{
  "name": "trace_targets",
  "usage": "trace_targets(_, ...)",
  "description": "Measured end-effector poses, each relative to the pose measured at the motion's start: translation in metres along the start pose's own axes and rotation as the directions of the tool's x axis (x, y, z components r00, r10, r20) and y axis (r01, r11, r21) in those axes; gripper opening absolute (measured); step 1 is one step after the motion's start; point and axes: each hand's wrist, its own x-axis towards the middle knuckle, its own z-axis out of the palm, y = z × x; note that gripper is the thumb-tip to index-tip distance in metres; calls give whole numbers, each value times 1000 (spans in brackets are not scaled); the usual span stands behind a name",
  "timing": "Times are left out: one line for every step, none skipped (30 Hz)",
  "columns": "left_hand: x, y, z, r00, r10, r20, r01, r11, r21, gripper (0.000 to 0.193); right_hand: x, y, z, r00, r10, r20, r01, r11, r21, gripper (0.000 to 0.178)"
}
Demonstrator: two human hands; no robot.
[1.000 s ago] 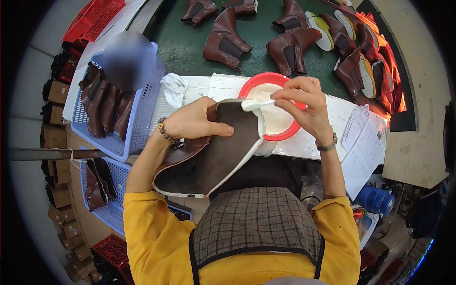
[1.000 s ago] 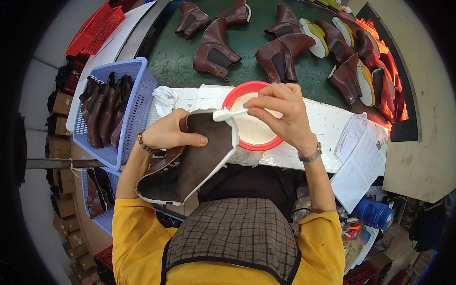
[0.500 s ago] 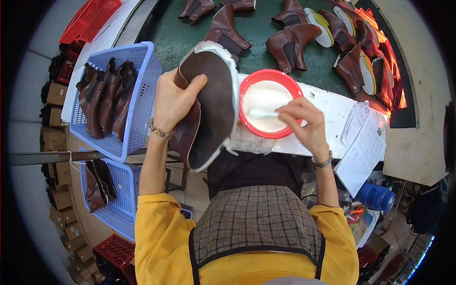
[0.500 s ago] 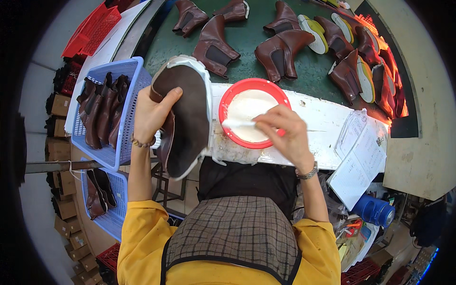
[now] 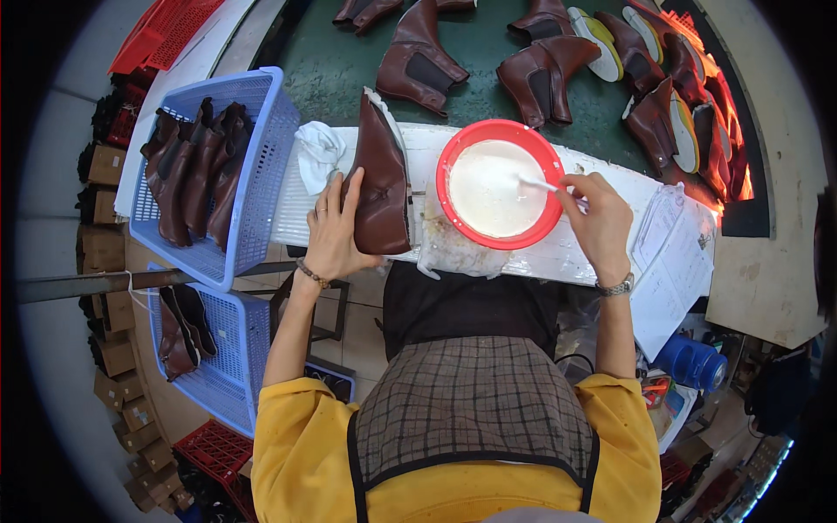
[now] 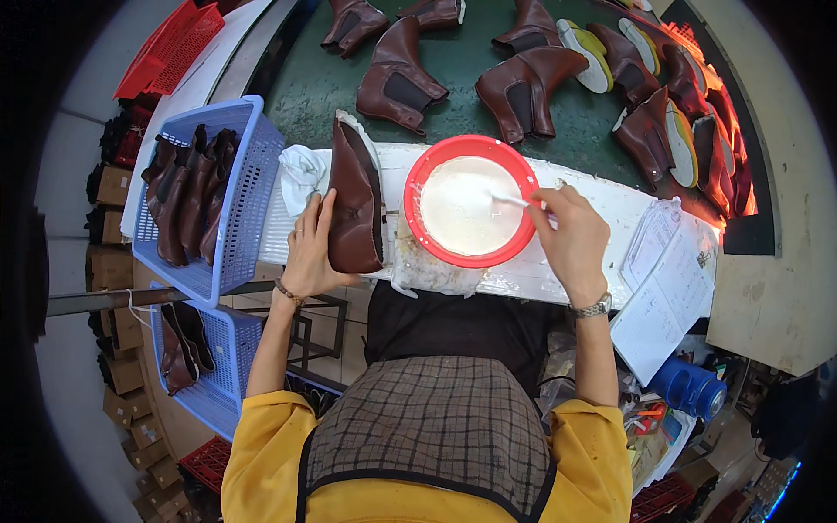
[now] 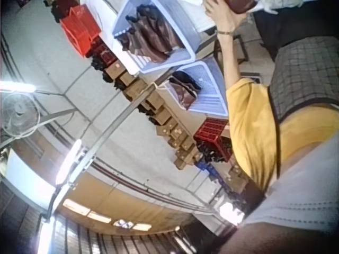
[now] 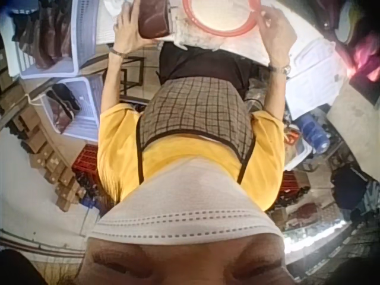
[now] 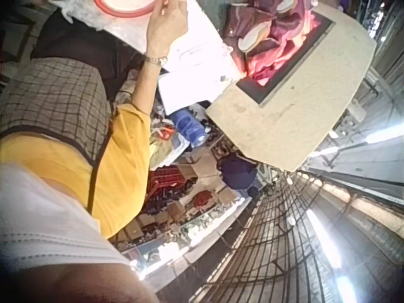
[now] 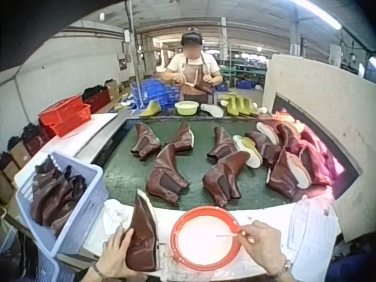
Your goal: Applying white adhesive to the edges of brown shoe uppers using a small brush.
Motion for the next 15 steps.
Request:
trace_targets(-1, 0, -1, 999, 43, -16, -44, 997, -59, 140, 0, -2, -2, 996, 50, -71, -42, 994, 103, 11)
trace_targets(-1, 0, -2, 996, 85, -36, -88, 989, -117, 133, -2, 2, -1, 996, 49, -70, -41, 994, 103, 11)
trace_targets(-2, -2, -1, 996, 84, -36, -88, 989, -117, 133, -4, 8, 0, 996, 87, -5, -86, 993, 80, 12)
trace_targets(-3, -4, -1, 989, 98, -115, -119, 974, -193, 122, -5, 11, 1, 990, 124, 60, -128, 990, 58, 13)
trace_targets(-4, -5, -2, 975, 105, -194, -155, 952, -265, 112, -5, 10, 2, 991, 122, 60, -126, 990, 61, 13)
trace_targets(-5, -5, -4, 975, 103, -194, -153, 953, -262, 112, -5, 7, 2, 991, 132, 15, -133, 981, 139, 13)
trace_targets(-5, -3, -8, 957, 91, -275, -174, 939, -296, 105, -6, 4, 2, 989, 148, -30, -138, 967, 214, 13)
trace_targets(-5, 0, -13, 933, 75, -353, -198, 924, -327, 99, -6, -3, 2, 989, 148, -30, -138, 967, 215, 13)
trace_targets(-6, 8, -17, 913, 82, -400, -221, 923, -314, 95, -6, -13, 2, 994, 106, -29, -88, 923, 374, 13)
trace_targets(-8, 16, -23, 912, 85, -401, -223, 923, -313, 95, -5, -23, 4, 997, 65, -38, -35, 852, 522, 13)
trace_targets(-8, 25, -30, 902, 114, -416, -264, 908, -326, 94, -6, -31, 11, 998, 20, -64, 22, 807, 590, 11)
trace_targets(-8, 33, -35, 892, 142, -430, -306, 890, -339, 94, -5, -41, 13, 997, 24, -68, 20, 809, 587, 11)
trace_targets(-10, 39, -39, 889, 157, -431, -326, 876, -354, 92, -3, -51, 12, 1000, -8, -26, 23, 789, 614, 12)
trace_targets(-12, 43, -41, 887, 160, -433, -330, 875, -354, 92, -2, -57, 11, 999, -42, 15, 23, 769, 639, 12)
trace_targets(-13, 46, -43, 865, 209, -455, -401, 834, -379, 90, 0, -58, 11, 999, -38, 26, 13, 774, 633, 10)
